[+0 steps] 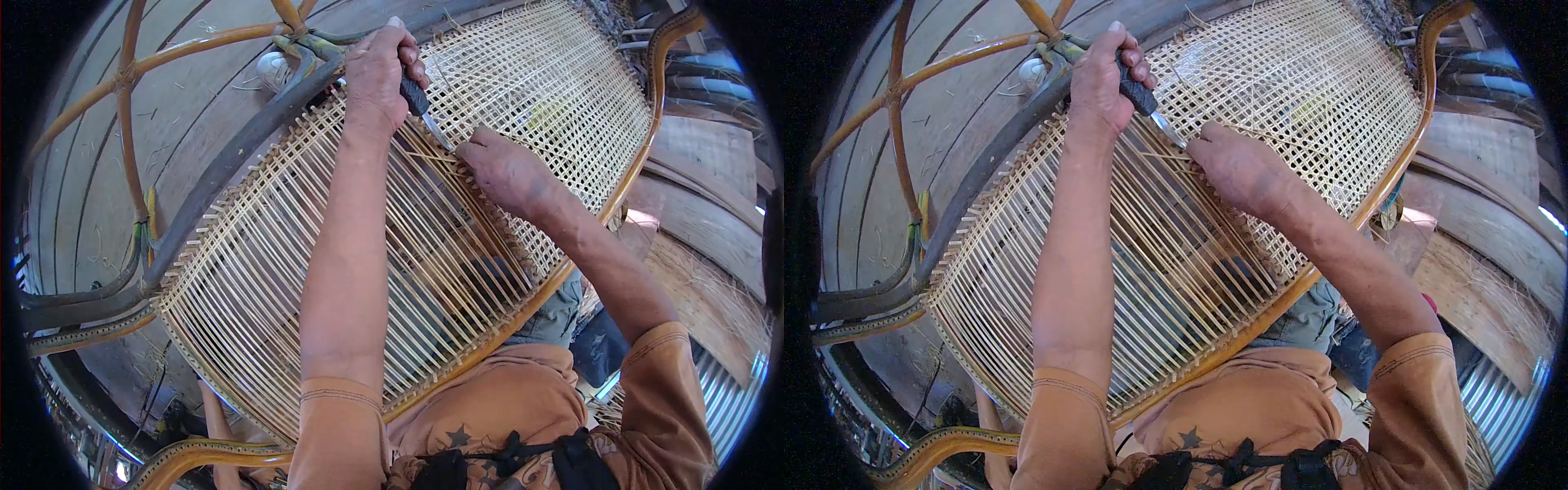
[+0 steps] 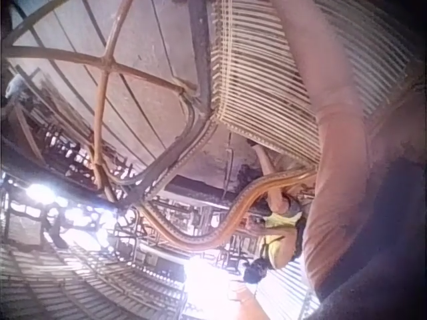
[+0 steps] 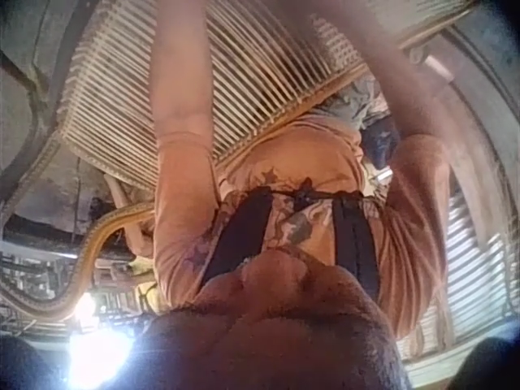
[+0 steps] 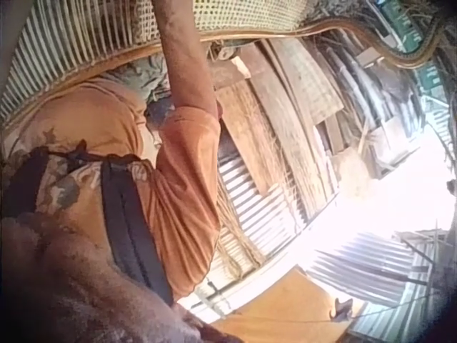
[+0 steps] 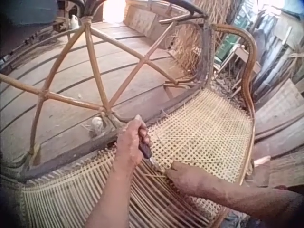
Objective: Weaving rattan strips onto a chair frame using hand tools.
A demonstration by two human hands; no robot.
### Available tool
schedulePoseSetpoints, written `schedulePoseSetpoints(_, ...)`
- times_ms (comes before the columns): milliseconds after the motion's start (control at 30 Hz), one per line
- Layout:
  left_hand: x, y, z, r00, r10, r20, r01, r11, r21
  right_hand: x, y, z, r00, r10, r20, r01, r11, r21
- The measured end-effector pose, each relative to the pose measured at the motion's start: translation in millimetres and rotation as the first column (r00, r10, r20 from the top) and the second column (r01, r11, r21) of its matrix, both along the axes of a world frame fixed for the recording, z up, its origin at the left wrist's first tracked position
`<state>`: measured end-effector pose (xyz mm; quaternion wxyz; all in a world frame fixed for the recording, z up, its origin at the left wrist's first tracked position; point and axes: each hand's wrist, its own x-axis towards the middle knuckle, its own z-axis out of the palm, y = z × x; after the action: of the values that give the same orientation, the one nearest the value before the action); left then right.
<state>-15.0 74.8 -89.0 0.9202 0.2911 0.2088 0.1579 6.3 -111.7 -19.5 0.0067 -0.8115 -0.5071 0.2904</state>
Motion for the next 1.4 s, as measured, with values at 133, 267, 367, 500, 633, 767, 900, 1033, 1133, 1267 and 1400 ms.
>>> schedulePoseSetpoints(133,1,1,-2,0.999,-0.009,-0.031,0.008,1.000,-0.014,-5,3,3,1.000,-0.014,0.022,0.015,1.000,-0.010)
schedulePoseSetpoints(267,2,1,-1,1.000,-0.013,-0.017,0.013,1.000,-0.002,-9,9,5,0.997,-0.027,0.074,0.031,0.998,-0.059)
schedulePoseSetpoints(367,1,1,-1,1.000,-0.013,-0.009,0.013,1.000,0.003,-6,4,-5,0.996,0.006,0.091,-0.004,1.000,-0.026)
schedulePoseSetpoints(500,3,1,-3,0.999,-0.045,0.021,0.045,0.999,-0.005,-4,-1,-10,0.993,0.033,0.114,-0.038,0.998,0.043)
schedulePoseSetpoints(633,5,3,-3,0.994,-0.085,0.068,0.086,0.996,-0.013,-3,-4,-14,0.989,0.051,0.140,-0.065,0.993,0.095)
schedulePoseSetpoints(767,4,3,-2,0.998,-0.058,-0.002,0.058,0.998,-0.020,-4,-2,-14,0.996,0.013,0.093,-0.021,0.997,0.078)
schedulePoseSetpoints(900,-6,10,29,1.000,0.016,0.025,-0.016,1.000,0.008,-4,-4,-16,0.995,-0.025,0.096,0.017,0.997,0.078)
schedulePoseSetpoints(1033,-20,13,65,0.974,0.227,0.024,-0.227,0.950,0.214,-4,-5,-17,0.990,-0.072,0.118,0.060,0.994,0.096)
schedulePoseSetpoints(1133,-27,4,54,0.948,0.307,0.079,-0.317,0.932,0.176,-7,-5,-22,0.988,-0.107,0.107,0.098,0.991,0.092)
schedulePoseSetpoints(1267,-33,-12,46,0.937,0.347,0.042,-0.350,0.924,0.156,-5,-7,-25,0.989,-0.053,0.138,0.033,0.989,0.144)
schedulePoseSetpoints(1400,-46,-19,42,0.944,0.328,0.043,-0.330,0.926,0.185,4,-9,-17,0.990,0.059,0.132,-0.080,0.984,0.159)
